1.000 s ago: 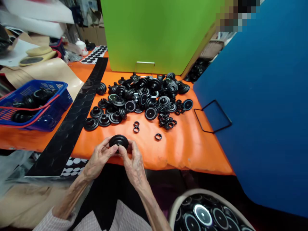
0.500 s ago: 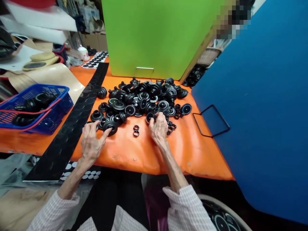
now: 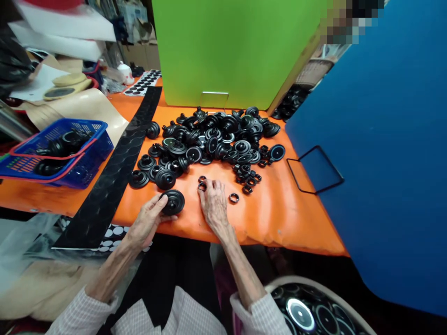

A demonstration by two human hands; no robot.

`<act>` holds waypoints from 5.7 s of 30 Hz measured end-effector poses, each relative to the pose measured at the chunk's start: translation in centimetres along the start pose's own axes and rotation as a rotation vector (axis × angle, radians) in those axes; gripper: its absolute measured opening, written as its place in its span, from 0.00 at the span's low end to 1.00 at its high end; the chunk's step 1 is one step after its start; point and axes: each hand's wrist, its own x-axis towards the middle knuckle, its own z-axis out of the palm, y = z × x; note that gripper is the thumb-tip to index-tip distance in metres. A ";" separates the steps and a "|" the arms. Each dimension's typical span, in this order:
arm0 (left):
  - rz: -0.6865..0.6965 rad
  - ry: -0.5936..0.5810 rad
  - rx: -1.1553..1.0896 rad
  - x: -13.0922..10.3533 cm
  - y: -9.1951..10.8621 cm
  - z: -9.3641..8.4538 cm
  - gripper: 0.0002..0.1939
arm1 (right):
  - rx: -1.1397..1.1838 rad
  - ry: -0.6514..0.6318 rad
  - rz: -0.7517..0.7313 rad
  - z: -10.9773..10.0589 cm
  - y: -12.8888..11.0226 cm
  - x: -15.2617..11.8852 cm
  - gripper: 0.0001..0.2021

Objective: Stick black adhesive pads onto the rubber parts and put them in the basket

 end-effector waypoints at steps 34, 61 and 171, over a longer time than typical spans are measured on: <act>0.090 -0.087 0.072 -0.6 -0.7 0.1 0.21 | 0.194 -0.037 -0.142 0.1 -4.8 -6.2 0.13; 0.322 0.079 0.464 4.6 0.9 1.8 0.22 | 0.111 -0.036 0.060 -0.1 -1.0 5.9 0.12; -0.095 -0.127 -0.054 1.8 2.0 5.5 0.20 | 0.808 0.067 0.291 -3.7 0.8 4.2 0.24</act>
